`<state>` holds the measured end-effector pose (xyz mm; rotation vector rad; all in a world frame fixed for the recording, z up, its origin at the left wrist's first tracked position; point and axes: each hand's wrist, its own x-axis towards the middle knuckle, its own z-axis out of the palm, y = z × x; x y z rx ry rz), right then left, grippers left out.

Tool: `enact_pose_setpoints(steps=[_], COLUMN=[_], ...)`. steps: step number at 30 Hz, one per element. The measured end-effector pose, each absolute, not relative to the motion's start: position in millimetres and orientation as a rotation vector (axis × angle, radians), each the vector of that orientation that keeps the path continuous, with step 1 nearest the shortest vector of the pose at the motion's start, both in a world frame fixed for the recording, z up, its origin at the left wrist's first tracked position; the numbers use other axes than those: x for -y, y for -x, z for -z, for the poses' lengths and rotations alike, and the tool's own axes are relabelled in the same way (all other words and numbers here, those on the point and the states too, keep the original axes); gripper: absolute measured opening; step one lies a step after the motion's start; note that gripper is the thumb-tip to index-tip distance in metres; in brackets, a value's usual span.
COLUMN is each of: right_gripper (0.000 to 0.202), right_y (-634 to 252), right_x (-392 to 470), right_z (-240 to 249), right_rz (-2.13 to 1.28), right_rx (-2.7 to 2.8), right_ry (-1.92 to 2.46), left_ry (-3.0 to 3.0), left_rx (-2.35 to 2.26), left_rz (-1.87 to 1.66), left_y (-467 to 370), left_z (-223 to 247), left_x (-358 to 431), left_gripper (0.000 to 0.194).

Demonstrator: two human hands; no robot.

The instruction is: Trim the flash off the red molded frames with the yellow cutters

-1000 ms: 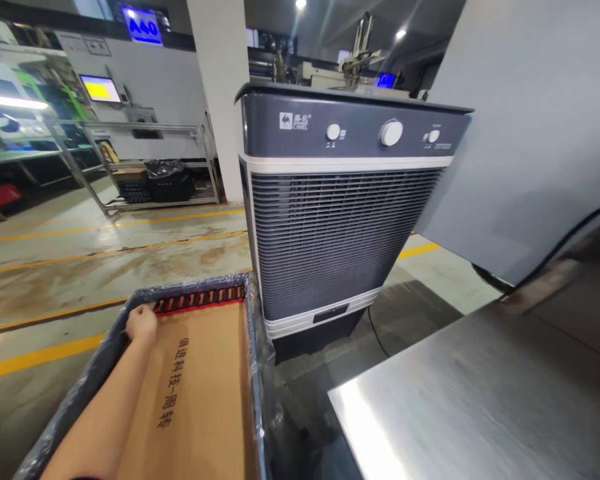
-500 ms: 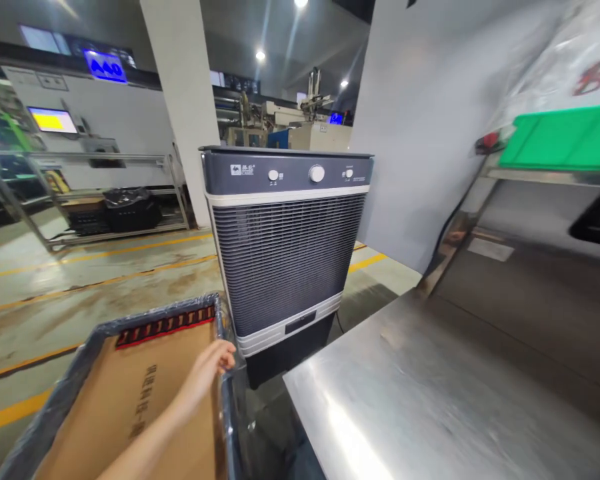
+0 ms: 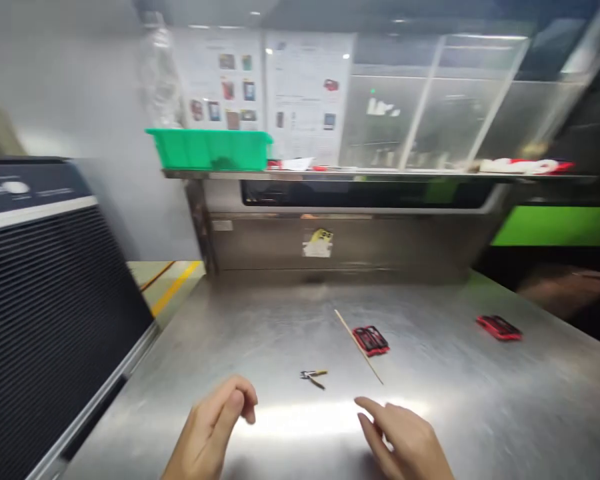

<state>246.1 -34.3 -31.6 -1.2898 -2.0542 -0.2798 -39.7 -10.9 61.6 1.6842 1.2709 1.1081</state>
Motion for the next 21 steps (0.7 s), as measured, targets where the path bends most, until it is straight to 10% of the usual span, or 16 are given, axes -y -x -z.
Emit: enact_pose_setpoints(steps=[21], right_gripper=[0.021], right_y=[-307], right_x=[-52], right_z=[-23], right_rz=[-0.061], right_rx=[2.068], right_ry=[2.301], left_ry=[-1.751], left_rx=[-1.397], left_rz=[-1.154], left_y=[-30], left_z=[16], left_x=[-43], left_gripper=[0.051])
